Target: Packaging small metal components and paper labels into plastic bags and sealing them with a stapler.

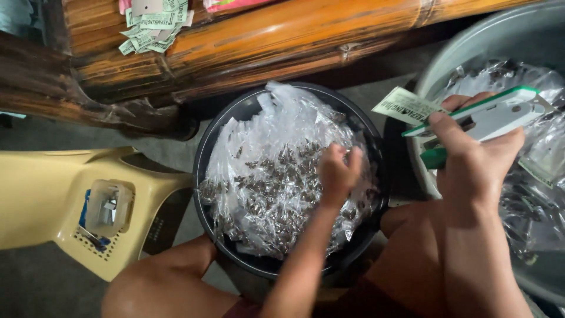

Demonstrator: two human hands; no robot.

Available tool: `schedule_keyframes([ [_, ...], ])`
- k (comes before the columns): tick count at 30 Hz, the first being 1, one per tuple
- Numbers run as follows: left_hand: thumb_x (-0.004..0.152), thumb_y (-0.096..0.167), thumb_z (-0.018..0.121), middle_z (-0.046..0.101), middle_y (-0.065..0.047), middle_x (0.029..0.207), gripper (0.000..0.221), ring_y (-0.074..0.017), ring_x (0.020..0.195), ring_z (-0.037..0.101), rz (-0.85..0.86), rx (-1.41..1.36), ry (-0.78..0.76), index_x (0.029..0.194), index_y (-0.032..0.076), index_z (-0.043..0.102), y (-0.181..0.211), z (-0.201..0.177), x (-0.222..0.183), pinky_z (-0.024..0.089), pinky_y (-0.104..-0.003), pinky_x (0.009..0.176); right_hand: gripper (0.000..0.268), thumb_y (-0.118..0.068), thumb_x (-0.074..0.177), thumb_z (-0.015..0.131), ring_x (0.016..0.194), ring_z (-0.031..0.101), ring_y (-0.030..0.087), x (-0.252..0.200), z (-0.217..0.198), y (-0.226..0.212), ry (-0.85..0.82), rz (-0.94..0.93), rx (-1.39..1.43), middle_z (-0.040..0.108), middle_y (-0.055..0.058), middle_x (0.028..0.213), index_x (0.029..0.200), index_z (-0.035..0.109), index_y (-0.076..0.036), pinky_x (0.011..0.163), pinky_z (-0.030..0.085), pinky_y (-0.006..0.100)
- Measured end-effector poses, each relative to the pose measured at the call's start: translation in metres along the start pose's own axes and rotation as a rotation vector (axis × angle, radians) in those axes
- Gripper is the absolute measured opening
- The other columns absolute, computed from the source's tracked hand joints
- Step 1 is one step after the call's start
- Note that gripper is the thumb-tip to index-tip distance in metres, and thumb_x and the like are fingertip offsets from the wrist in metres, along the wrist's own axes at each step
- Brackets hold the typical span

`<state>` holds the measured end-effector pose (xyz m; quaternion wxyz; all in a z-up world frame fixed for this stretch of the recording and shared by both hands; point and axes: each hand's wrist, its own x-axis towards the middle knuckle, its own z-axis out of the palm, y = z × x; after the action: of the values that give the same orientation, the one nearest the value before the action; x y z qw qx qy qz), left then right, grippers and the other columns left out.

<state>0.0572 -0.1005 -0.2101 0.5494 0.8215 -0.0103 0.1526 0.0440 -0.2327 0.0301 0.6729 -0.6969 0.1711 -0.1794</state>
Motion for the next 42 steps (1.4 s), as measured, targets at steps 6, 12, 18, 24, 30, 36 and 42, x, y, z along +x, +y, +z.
schedule_keyframes([
  [6, 0.093, 0.021, 0.073, 0.059, -0.016, 0.123, 0.028, -0.0295, 0.09, 0.066, -0.312, 0.782, -0.581, 0.116, 0.008, 0.07, -0.007, 0.012, -0.032, 0.057, -0.044, 0.083, 0.025, 0.001, 0.091, 0.068, 0.091, 0.064, 0.011, 0.004, 0.001, 0.002, -0.043, -0.054, 0.038, 0.069, 0.004, 0.115, 0.11, 0.055, -0.01, 0.087, 0.056, 0.022],
  [12, 0.101, 0.022, 0.041, 0.051, 0.003, 0.059, 0.028, -0.015, 0.048, 0.042, -0.289, 0.402, -0.364, 0.077, 0.014, 0.054, -0.061, -0.042, -0.013, 0.038, -0.032, 0.049, 0.02, -0.001, 0.095, 0.069, 0.09, 0.063, 0.01, 0.0, -0.003, 0.001, -0.067, -0.08, -0.031, 0.069, 0.003, 0.113, 0.113, 0.062, -0.007, 0.086, 0.054, 0.02],
  [18, 0.094, 0.02, 0.058, 0.075, -0.017, 0.093, 0.021, -0.041, 0.084, 0.069, -0.249, 0.495, -0.443, 0.105, 0.007, 0.069, 0.057, -0.145, 0.063, 0.054, -0.049, 0.076, 0.02, 0.002, 0.099, 0.075, 0.076, 0.06, 0.019, -0.001, 0.004, 0.04, -0.211, -0.289, -0.372, 0.065, 0.014, 0.096, 0.112, 0.06, 0.007, 0.069, 0.05, 0.03],
  [24, 0.101, 0.034, 0.049, 0.069, -0.007, 0.088, 0.022, -0.037, 0.092, 0.07, 0.011, 0.575, -0.496, 0.096, 0.02, 0.064, 0.138, -0.199, 0.088, 0.052, -0.05, 0.085, 0.036, -0.02, 0.077, 0.085, 0.074, 0.062, 0.033, -0.018, 0.025, 0.075, -0.248, -0.205, -0.602, 0.064, 0.019, 0.08, 0.1, 0.063, -0.003, 0.068, 0.046, 0.045],
  [30, 0.104, 0.023, 0.051, 0.063, -0.005, 0.094, 0.014, -0.029, 0.099, 0.067, 0.328, 0.491, -0.326, 0.101, 0.017, 0.063, 0.195, -0.245, 0.075, 0.043, -0.044, 0.101, 0.025, -0.007, 0.087, 0.084, 0.086, 0.06, 0.019, -0.025, 0.039, 0.037, -0.067, -0.329, -0.428, 0.065, 0.011, 0.087, 0.102, 0.064, -0.006, 0.074, 0.045, 0.036],
  [36, 0.105, 0.014, 0.051, 0.072, -0.012, 0.112, 0.017, -0.0337, 0.12, 0.066, 0.372, 0.3, -0.32, 0.107, 0.012, 0.068, 0.192, -0.258, 0.068, 0.042, -0.053, 0.106, 0.025, -0.002, 0.092, 0.082, 0.094, 0.063, 0.024, -0.012, 0.05, 0.031, -0.084, -0.408, -0.359, 0.066, 0.018, 0.094, 0.106, 0.061, 0.001, 0.08, 0.047, 0.042],
  [42, 0.106, 0.016, 0.052, 0.074, -0.002, 0.106, 0.017, -0.026, 0.109, 0.071, 0.353, 0.217, -0.371, 0.104, 0.017, 0.069, 0.194, -0.26, 0.062, 0.051, -0.046, 0.099, 0.035, -0.011, 0.072, 0.086, 0.092, 0.067, 0.022, -0.027, 0.065, 0.05, -0.444, -0.172, -0.376, 0.07, 0.01, 0.089, 0.1, 0.065, -0.004, 0.076, 0.05, 0.041],
])
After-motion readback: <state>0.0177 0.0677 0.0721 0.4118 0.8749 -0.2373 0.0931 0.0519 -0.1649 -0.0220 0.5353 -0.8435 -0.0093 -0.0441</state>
